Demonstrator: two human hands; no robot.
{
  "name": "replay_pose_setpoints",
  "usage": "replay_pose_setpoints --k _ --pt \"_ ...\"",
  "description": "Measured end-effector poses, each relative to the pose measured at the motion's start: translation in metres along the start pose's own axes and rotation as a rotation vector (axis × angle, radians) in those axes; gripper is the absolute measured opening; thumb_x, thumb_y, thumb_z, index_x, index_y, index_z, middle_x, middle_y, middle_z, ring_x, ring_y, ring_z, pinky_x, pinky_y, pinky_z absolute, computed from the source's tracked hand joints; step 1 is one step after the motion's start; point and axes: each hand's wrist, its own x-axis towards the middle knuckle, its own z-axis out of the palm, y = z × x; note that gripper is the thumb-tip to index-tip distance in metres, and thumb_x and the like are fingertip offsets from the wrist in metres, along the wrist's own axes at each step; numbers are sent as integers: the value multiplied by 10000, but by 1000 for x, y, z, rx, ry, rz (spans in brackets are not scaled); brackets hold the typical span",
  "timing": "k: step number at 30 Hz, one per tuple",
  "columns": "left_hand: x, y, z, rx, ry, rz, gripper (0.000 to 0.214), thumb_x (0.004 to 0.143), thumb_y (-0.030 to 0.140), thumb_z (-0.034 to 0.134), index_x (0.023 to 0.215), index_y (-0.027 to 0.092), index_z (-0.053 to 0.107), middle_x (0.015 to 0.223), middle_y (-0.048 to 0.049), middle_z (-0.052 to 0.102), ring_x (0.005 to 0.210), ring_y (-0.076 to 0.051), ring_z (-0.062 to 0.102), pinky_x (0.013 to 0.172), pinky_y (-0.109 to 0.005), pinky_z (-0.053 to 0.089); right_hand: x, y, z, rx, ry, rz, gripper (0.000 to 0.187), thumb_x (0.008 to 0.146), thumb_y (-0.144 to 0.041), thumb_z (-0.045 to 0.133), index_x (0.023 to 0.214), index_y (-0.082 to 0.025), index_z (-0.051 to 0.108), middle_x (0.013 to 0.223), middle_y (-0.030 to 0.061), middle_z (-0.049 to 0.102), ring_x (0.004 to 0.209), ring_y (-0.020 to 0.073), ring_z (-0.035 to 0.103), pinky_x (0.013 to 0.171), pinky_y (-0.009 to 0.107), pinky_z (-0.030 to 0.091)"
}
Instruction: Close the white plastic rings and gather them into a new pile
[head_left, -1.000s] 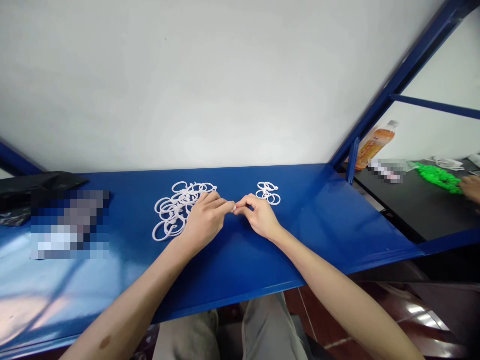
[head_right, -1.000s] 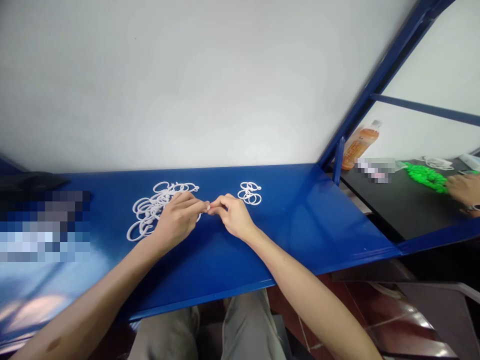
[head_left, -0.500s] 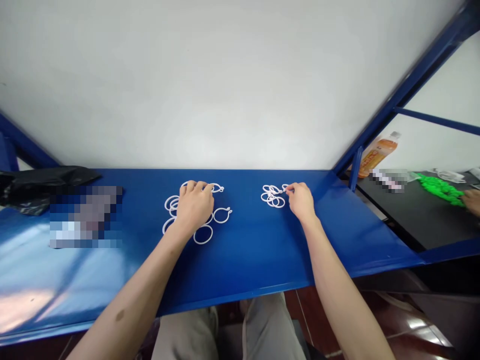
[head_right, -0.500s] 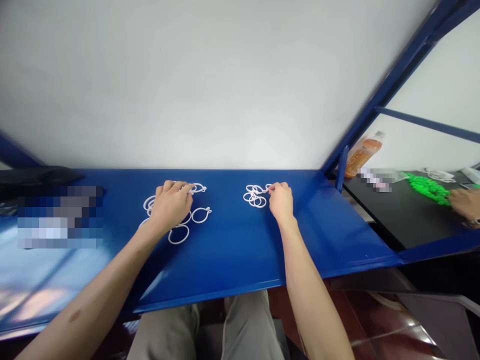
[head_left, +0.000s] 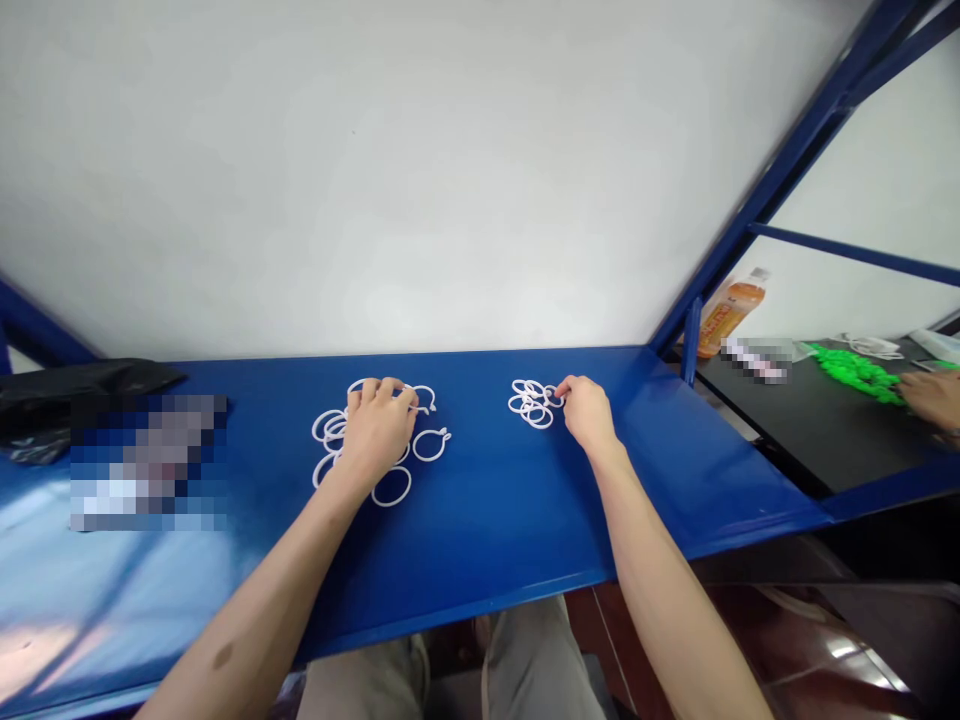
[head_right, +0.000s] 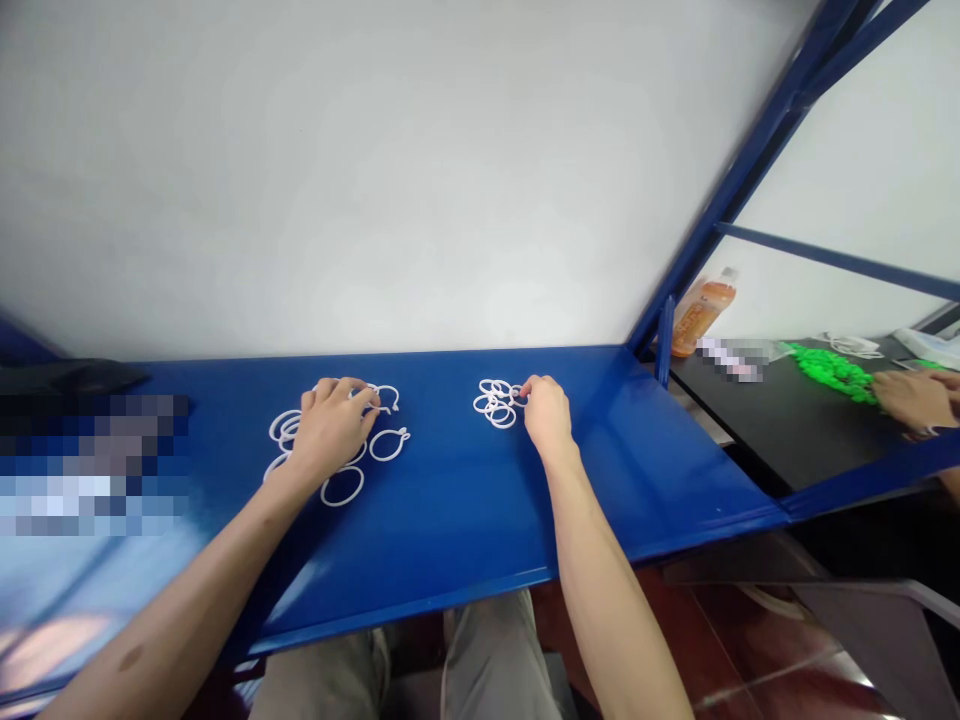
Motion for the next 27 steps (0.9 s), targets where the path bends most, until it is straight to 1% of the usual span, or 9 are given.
replay_pose_setpoints --k 3,6,8,10,12,15,18,23,27 --pt "0 3 -5 -45 45 6 257 967 269 490 972 187 734 1227 -150 657 1130 -366 508 921 -521 420 -1 -3 0 -12 50 35 299 882 -21 462 978 -167 704 1032 103 669 847 188 632 774 289 443" --pt "1 9 -13 -149 124 15 223 970 283 504 950 197 708 1213 -144 673 1129 -358 514 922 -528 422 -1 -8 2 17 140 9 300 901 -45 443 1041 -156 684 1054 132 651 917 232 626 826 342 469" --pt "1 15 -19 -274 159 39 188 971 282 500 946 205 670 1132 -125 701 1092 -333 540 916 -512 436 -3 -17 2 70 216 -69 275 916 -74 453 1048 -154 680 1072 144 651 1002 267 609 895 396 480" --pt "1 23 -25 -462 148 38 144 967 291 501 940 212 619 1012 -97 715 1001 -287 586 882 -464 469 -8 -30 2 197 253 -189 215 940 -134 496 1045 -165 681 1076 134 661 1054 275 597 950 429 484" --pt "0 30 -29 -701 73 -23 126 963 330 510 950 219 569 922 -64 709 875 -231 627 799 -394 503 -16 -46 2 406 197 -326 165 956 -226 562 1070 -193 677 1083 99 678 1031 241 619 943 410 509" --pt "-3 40 -36 -1067 -103 -123 180 966 403 505 988 225 514 871 -22 693 742 -169 645 706 -325 517 -33 -70 4 676 -22 -482 240 953 -317 619 1175 -237 658 1149 64 690 958 181 662 872 352 546" --pt "-4 46 -40 -1289 -232 -152 191 974 415 475 990 225 482 786 24 640 660 -136 622 685 -303 515 -45 -85 9 814 -159 -510 268 964 -300 602 1225 -252 644 1174 55 703 946 161 682 851 332 552" --pt "-6 52 -38 -1311 -271 -184 218 996 432 419 970 221 469 699 55 568 580 -116 551 621 -277 461 -50 -90 20 998 -254 -368 175 953 -320 615 1098 -229 651 930 17 748 824 159 709 780 314 556" --pt "-12 54 -33 -1240 -247 -172 224 1011 433 374 962 230 454 674 59 540 574 -119 503 581 -264 421 -53 -93 21 1015 -249 -403 125 946 -291 624 1030 -217 679 876 6 745 799 157 705 762 295 544"
